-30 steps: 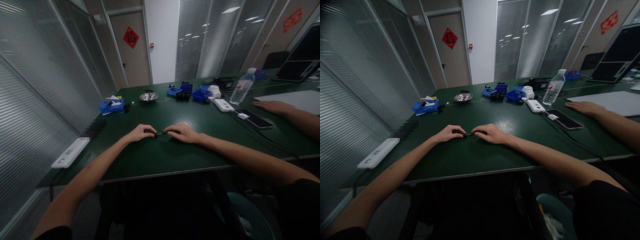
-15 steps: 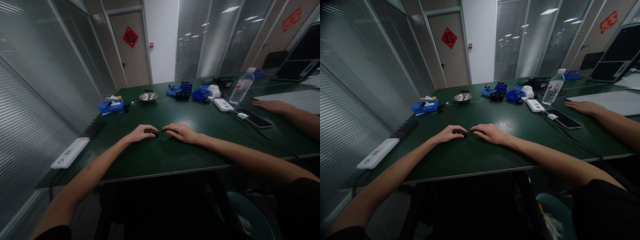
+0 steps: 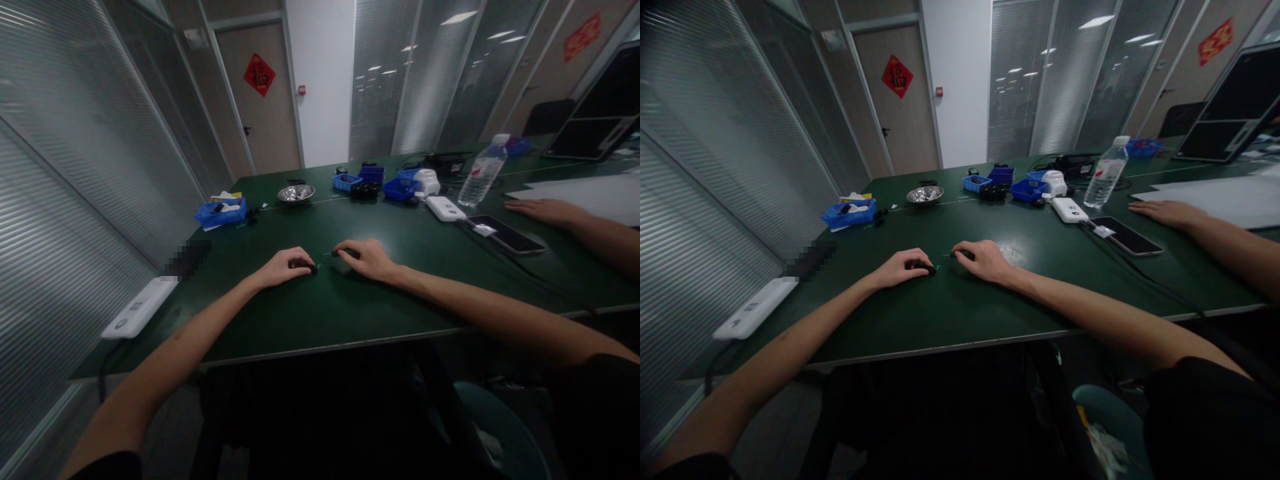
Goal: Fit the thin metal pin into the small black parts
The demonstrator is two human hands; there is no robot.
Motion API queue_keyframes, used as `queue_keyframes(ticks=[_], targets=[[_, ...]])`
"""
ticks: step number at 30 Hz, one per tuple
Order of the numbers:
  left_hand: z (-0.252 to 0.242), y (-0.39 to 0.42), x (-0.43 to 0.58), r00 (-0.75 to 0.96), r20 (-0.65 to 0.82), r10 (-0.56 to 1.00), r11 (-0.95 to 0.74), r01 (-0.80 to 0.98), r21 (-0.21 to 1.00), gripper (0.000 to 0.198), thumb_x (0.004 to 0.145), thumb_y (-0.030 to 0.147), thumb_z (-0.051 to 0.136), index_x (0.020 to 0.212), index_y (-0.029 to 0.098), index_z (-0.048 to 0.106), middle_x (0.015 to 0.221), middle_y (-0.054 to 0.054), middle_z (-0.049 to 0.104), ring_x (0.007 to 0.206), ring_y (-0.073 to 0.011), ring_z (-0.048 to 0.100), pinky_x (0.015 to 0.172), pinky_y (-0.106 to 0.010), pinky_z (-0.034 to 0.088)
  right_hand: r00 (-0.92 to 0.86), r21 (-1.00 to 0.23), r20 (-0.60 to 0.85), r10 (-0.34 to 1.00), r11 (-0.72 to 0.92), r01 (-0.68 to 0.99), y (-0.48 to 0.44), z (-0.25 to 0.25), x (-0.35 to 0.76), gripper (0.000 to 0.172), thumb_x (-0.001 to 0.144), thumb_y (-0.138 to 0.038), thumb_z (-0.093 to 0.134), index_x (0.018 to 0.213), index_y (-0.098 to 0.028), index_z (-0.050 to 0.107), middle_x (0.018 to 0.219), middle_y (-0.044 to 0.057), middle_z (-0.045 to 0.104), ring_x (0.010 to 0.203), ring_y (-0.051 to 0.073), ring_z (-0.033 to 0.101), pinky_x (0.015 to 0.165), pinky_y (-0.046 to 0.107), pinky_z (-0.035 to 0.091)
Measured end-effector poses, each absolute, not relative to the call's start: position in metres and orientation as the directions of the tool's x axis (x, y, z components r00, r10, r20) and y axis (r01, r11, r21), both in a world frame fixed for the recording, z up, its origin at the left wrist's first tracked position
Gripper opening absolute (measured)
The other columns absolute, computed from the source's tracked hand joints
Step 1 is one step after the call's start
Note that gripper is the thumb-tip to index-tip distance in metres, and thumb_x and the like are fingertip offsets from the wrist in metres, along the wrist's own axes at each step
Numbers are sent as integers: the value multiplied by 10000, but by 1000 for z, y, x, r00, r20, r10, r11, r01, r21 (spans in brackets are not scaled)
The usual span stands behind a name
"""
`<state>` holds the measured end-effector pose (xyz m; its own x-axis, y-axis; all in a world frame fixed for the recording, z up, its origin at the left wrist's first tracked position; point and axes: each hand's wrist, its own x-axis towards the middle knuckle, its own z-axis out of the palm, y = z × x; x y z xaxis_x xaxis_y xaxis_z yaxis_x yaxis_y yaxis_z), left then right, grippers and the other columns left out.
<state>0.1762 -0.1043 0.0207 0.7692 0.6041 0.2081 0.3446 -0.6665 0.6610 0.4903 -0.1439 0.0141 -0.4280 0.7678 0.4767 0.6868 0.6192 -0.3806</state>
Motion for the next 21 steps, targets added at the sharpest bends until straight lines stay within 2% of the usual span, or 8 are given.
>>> queue_keyframes(ticks=[2, 5, 8, 14, 21], targets=[[21, -110, 181, 776, 239, 583, -696, 325, 641, 261, 998, 408, 693, 1167, 225, 771, 1275, -102, 690, 1079, -231, 644, 853, -344, 509, -415, -387, 472, 778, 606, 695, -143, 14, 490, 348, 1055, -417, 539, 1198, -211, 781, 881, 41, 797, 631, 165, 646, 643, 293, 427], [22, -118, 187, 791, 265, 551, -730, 303, 612, 240, 1008, 364, 682, 1203, 243, 748, 1344, -98, 688, 1243, -261, 615, 1012, -407, 507, -416, -383, 469, 779, 604, 699, -144, 14, 490, 348, 1055, -423, 538, 1194, -216, 781, 903, 45, 800, 656, 170, 656, 660, 297, 437], [22, -120, 189, 802, 271, 532, -756, 307, 578, 266, 1025, 328, 651, 1269, 246, 721, 1326, -92, 704, 1253, -250, 626, 1099, -432, 478, -425, -382, 463, 778, 607, 696, -144, 14, 490, 351, 1059, -423, 537, 1208, -214, 777, 902, 42, 799, 659, 167, 657, 657, 294, 434], [22, -109, 180, 763, 256, 593, -752, 413, 514, 253, 1013, 324, 633, 1231, 220, 707, 1236, -93, 714, 1134, -250, 666, 1006, -406, 526, -426, -385, 459, 779, 607, 695, -144, 14, 491, 339, 1056, -416, 548, 1214, -224, 778, 892, 32, 794, 650, 160, 647, 658, 289, 431], [28, -88, 150, 601, 178, 779, -622, 706, 337, 299, 998, 393, 617, 1216, 201, 688, 1249, -123, 709, 1153, -305, 658, 1003, -441, 518, -449, -369, 456, 769, 622, 690, -144, 14, 491, 356, 1067, -429, 535, 1228, -212, 768, 879, 34, 785, 644, 154, 636, 651, 287, 427]])
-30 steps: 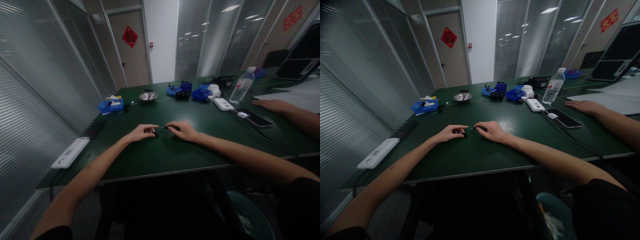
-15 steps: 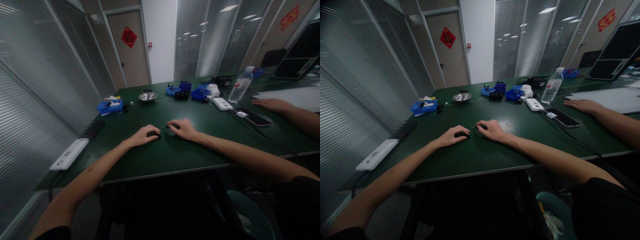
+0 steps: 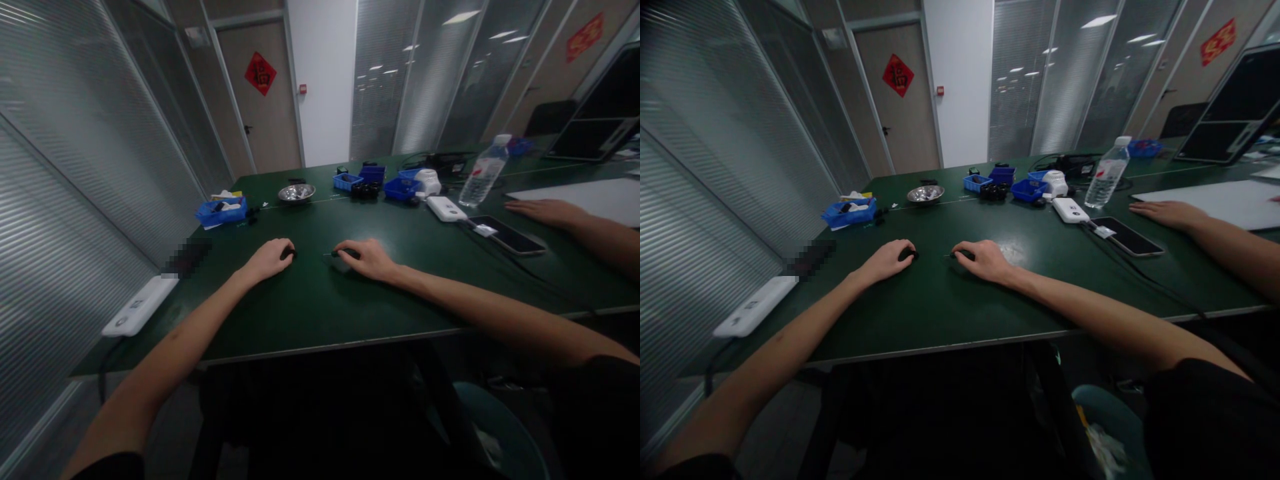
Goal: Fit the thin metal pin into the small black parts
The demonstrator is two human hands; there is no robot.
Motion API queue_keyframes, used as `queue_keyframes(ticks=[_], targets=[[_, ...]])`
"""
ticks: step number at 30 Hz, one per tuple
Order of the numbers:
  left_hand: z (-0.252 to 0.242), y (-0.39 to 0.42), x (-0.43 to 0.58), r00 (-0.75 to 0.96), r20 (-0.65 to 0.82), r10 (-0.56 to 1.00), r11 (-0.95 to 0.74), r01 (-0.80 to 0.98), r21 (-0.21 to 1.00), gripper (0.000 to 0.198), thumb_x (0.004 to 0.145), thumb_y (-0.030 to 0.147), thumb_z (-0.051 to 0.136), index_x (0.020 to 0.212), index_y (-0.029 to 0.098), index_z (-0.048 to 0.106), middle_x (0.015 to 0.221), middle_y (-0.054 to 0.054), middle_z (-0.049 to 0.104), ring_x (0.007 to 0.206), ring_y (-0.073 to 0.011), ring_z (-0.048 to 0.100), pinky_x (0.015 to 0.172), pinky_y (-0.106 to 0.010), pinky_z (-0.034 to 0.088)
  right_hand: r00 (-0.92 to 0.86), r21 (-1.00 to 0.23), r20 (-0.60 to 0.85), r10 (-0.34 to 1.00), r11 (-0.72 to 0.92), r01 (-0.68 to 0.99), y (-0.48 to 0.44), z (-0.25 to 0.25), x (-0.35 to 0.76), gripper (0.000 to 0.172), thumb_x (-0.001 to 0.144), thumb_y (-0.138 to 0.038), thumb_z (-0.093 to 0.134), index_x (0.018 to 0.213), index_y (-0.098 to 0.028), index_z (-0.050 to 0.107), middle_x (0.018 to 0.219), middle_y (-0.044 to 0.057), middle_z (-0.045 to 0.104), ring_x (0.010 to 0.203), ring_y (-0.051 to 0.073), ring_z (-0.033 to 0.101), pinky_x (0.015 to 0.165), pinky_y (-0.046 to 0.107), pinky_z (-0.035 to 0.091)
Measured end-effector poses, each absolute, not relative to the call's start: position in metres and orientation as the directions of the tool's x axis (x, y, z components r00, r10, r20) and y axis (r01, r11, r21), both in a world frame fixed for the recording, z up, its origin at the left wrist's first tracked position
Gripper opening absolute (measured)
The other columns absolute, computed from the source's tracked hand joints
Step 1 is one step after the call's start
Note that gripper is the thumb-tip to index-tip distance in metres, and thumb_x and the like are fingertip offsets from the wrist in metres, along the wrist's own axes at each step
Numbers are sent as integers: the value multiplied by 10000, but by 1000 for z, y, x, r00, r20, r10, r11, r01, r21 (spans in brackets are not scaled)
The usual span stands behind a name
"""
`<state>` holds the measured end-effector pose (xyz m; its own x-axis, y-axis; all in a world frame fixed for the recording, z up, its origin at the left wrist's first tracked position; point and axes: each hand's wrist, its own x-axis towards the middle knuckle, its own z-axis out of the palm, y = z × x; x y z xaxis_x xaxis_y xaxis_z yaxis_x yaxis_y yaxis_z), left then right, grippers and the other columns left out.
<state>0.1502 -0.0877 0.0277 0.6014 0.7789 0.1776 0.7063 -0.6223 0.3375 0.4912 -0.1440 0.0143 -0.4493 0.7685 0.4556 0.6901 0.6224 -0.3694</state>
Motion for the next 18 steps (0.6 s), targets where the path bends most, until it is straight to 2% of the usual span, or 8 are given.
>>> queue_keyframes(ticks=[4, 8, 12, 18], targets=[[28, -68, 120, 473, 130, 871, -490, 830, 268, 303, 1034, 354, 551, 1279, 214, 660, 1306, -123, 707, 1188, -300, 672, 997, -408, 518, -457, -368, 447, 769, 624, 690, -143, 14, 492, 363, 1070, -435, 528, 1239, -215, 763, 886, 32, 786, 641, 152, 638, 643, 285, 426], [24, -49, 89, 307, 148, 940, -331, 927, 177, 297, 1030, 352, 551, 1270, 220, 667, 1296, -129, 721, 1201, -312, 676, 1034, -412, 506, -469, -373, 438, 767, 629, 682, -144, 16, 492, 367, 1070, -436, 527, 1244, -215, 763, 893, 35, 784, 640, 152, 632, 646, 289, 426], [18, -31, 63, 139, 185, 973, -174, 967, 187, 285, 992, 388, 594, 1196, 219, 702, 1284, -120, 734, 1200, -321, 677, 1029, -408, 522, -473, -367, 434, 767, 630, 685, -145, 17, 492, 372, 1070, -428, 522, 1242, -203, 764, 834, 32, 765, 626, 150, 619, 641, 289, 420], [12, -15, 40, -19, 195, 981, -25, 975, 219, 259, 917, 390, 646, 1077, 213, 748, 1246, -127, 749, 1153, -327, 696, 987, -396, 537, -471, -359, 443, 763, 632, 687, -144, 17, 493, 376, 1067, -432, 519, 1233, -202, 766, 846, 37, 766, 632, 153, 625, 641, 292, 417]])
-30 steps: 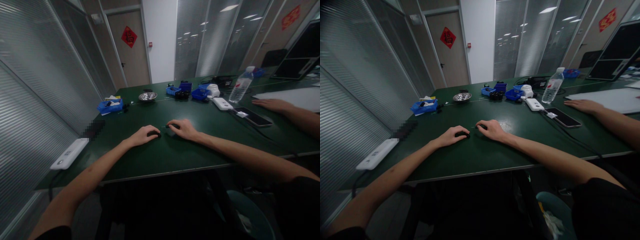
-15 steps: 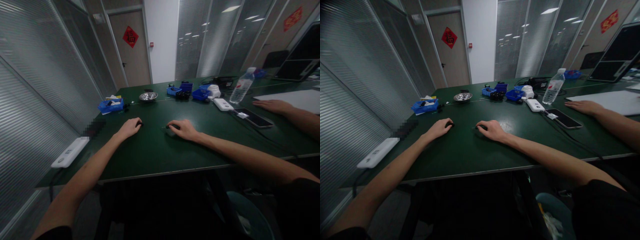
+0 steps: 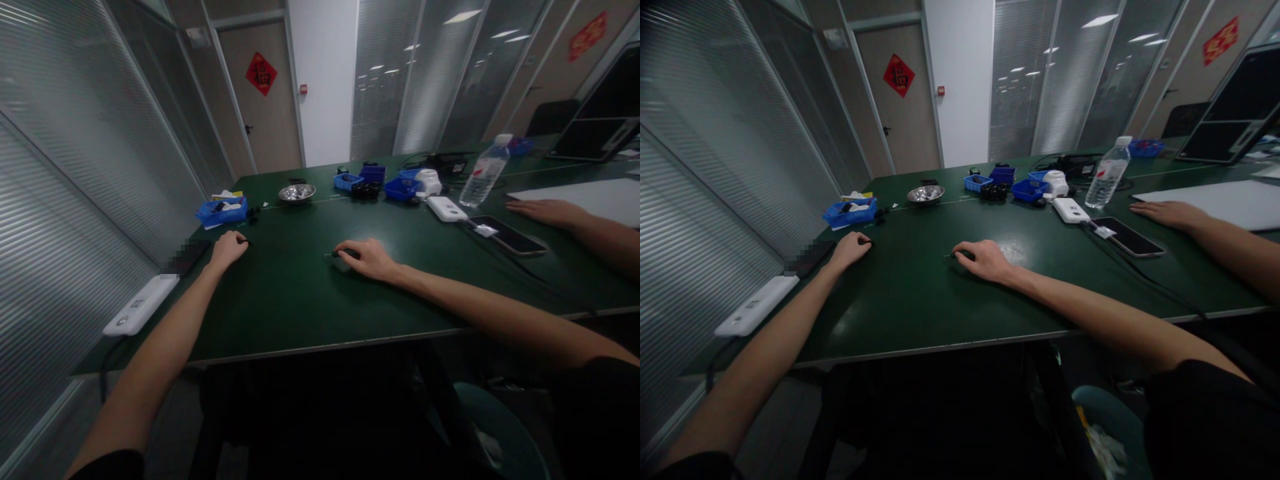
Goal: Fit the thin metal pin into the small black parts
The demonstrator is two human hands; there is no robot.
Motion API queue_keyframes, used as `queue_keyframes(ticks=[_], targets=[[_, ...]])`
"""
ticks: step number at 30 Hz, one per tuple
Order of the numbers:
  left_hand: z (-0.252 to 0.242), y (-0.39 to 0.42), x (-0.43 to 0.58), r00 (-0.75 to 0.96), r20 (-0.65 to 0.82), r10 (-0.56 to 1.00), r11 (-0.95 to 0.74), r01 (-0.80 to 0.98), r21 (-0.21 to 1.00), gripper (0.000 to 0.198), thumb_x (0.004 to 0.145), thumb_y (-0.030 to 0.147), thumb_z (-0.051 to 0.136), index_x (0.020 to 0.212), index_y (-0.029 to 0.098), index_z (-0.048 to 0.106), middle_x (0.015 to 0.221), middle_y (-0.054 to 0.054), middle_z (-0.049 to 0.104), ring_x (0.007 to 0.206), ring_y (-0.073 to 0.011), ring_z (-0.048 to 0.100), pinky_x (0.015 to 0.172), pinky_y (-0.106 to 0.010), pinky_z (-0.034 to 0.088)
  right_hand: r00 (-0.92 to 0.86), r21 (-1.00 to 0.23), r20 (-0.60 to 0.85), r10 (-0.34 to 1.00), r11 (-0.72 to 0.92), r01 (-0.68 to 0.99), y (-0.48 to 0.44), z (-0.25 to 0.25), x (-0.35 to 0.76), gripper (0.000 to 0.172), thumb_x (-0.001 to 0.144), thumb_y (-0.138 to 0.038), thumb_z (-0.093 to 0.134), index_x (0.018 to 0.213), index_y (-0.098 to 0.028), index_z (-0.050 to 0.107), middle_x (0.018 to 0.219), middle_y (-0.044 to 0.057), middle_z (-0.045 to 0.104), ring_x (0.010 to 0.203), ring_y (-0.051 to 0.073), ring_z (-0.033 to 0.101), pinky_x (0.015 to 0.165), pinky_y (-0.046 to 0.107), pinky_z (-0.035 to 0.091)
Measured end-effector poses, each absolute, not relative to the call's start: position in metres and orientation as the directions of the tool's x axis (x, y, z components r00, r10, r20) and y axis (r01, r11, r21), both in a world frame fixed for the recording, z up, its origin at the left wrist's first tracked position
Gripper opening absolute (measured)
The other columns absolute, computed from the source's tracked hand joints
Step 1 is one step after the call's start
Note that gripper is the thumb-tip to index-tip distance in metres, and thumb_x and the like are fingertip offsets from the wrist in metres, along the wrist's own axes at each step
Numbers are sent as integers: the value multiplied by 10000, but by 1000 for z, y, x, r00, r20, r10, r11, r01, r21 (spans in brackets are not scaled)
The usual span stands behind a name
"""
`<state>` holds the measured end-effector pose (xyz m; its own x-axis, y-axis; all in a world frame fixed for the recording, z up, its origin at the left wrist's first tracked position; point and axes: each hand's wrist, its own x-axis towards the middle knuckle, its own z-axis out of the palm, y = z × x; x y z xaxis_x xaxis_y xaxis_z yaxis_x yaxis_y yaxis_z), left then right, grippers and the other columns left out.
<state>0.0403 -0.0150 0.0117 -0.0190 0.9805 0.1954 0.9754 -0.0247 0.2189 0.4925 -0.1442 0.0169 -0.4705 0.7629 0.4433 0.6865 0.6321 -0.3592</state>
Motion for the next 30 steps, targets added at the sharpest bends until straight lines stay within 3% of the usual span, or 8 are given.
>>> queue_keyframes(ticks=[5, 13, 17, 24, 30], targets=[[11, -16, 39, -113, 176, 978, 66, 964, 256, 271, 890, 391, 670, 1077, 207, 738, 1175, -131, 773, 1109, -334, 714, 936, -394, 551, -466, -367, 448, 763, 632, 682, -144, 16, 492, 360, 1061, -428, 532, 1224, -213, 770, 847, 31, 766, 625, 152, 624, 641, 292, 414], [6, -7, 35, -58, 181, 982, -10, 935, 356, 271, 878, 302, 684, 1107, 172, 746, 1176, -124, 768, 1102, -290, 717, 984, -367, 549, -481, -359, 444, 756, 642, 678, -144, 16, 492, 357, 1064, -425, 530, 1226, -215, 769, 844, 29, 766, 625, 147, 621, 643, 286, 415], [3, -5, 34, -35, 214, 976, -54, 916, 397, 374, 861, 253, 683, 1213, 141, 742, 1202, -137, 752, 1109, -269, 715, 1009, -351, 547, -492, -362, 425, 760, 641, 677, -144, 17, 493, 372, 1068, -427, 524, 1247, -204, 763, 820, 27, 753, 612, 146, 607, 640, 288, 403], [10, -5, 32, -56, 138, 989, 0, 926, 376, 355, 861, 261, 692, 1184, 162, 799, 1163, -120, 784, 1080, -277, 733, 1006, -336, 546, -492, -359, 435, 754, 646, 673, -143, 16, 493, 370, 1067, -430, 526, 1233, -202, 765, 760, 15, 720, 595, 142, 587, 630, 287, 386], [17, -5, 30, -106, 73, 992, 73, 930, 361, 309, 842, 262, 753, 1131, 177, 825, 1073, -104, 810, 981, -262, 752, 904, -309, 566, -494, -369, 423, 759, 643, 671, -144, 17, 493, 381, 1069, -439, 524, 1240, -195, 762, 763, 19, 719, 590, 140, 576, 629, 287, 381]])
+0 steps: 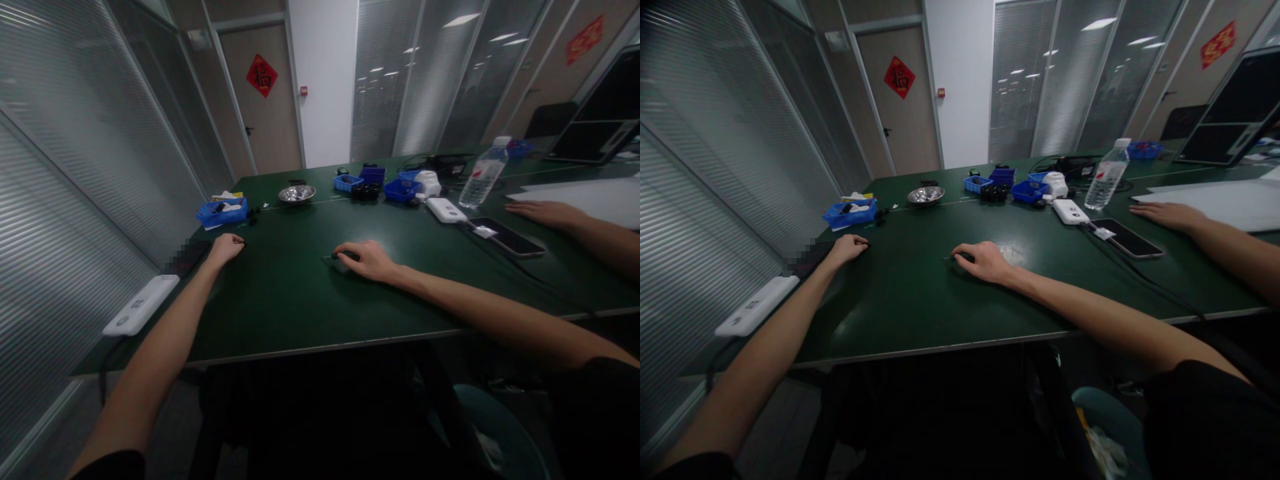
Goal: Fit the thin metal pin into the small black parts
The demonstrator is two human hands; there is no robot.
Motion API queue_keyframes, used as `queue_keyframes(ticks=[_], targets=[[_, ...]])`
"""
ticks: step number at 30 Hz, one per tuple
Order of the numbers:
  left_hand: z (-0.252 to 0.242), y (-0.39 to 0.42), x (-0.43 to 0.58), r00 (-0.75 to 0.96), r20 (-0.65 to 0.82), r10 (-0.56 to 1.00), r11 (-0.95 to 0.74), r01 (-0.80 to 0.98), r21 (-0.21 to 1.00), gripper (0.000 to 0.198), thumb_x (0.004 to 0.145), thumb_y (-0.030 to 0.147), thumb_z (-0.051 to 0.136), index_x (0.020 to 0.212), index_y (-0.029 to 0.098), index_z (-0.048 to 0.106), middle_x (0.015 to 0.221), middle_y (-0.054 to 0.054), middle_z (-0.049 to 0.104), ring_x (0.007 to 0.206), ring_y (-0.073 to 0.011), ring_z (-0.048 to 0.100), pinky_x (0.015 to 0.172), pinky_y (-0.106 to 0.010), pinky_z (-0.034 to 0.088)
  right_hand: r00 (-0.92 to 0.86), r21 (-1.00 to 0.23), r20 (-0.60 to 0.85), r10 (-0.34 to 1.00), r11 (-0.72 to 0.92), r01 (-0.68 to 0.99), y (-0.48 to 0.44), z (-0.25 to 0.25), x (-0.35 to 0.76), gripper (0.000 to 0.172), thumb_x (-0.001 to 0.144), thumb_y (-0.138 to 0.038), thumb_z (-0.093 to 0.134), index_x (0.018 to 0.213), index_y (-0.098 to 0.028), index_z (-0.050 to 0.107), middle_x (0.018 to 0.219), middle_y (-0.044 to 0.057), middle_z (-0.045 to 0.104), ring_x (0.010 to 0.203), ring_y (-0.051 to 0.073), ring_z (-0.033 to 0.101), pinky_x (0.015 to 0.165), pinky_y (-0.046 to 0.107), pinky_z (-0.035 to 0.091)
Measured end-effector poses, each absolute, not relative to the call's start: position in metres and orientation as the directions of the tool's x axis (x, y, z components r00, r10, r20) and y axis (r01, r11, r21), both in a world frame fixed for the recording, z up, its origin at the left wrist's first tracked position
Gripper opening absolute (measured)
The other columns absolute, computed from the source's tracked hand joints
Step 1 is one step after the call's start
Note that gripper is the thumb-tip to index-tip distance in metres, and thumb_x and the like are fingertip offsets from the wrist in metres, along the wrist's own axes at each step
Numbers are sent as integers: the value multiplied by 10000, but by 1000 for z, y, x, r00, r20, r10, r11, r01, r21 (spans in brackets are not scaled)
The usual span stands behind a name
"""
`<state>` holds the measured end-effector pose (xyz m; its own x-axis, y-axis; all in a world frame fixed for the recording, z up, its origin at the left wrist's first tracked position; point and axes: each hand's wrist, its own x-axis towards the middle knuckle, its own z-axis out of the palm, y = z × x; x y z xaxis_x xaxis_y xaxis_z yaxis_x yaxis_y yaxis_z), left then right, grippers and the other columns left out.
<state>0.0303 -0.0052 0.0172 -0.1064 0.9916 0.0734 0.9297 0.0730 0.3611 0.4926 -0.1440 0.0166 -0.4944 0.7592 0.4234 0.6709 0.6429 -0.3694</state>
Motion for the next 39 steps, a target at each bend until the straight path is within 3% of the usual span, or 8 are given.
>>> queue_keyframes(ticks=[8, 17, 25, 39], targets=[[17, -7, 30, -126, 66, 990, 99, 944, 315, 264, 886, 219, 727, 1130, 191, 823, 1149, -96, 814, 1053, -258, 757, 915, -285, 562, -495, -355, 433, 753, 647, 675, -145, 17, 492, 366, 1068, -428, 532, 1224, -197, 771, 680, -3, 669, 551, 128, 533, 612, 279, 348], [16, -7, 24, -113, 86, 990, 84, 954, 289, 224, 889, 239, 747, 1092, 183, 825, 1178, -116, 808, 1079, -291, 758, 944, -329, 573, -507, -352, 435, 744, 659, 665, -143, 15, 493, 358, 1063, -418, 541, 1232, -199, 769, 729, 7, 701, 567, 128, 554, 616, 275, 356], [16, -9, 21, -94, 169, 981, 48, 965, 259, 410, 879, 238, 780, 1286, 190, 763, 1232, -120, 789, 1152, -300, 735, 959, -345, 573, -517, -333, 443, 733, 670, 664, -142, 14, 493, 361, 1068, -419, 537, 1233, -195, 767, 759, 15, 719, 585, 127, 570, 629, 271, 369], [19, -15, 22, -97, 199, 975, 49, 971, 234, 316, 865, 280, 799, 1180, 291, 815, 1209, -44, 806, 1139, -291, 727, 916, -346, 559, -520, -342, 436, 734, 670, 659, -141, 13, 494, 354, 1065, -413, 543, 1241, -200, 766, 769, 17, 727, 581, 128, 570, 622, 277, 368]])
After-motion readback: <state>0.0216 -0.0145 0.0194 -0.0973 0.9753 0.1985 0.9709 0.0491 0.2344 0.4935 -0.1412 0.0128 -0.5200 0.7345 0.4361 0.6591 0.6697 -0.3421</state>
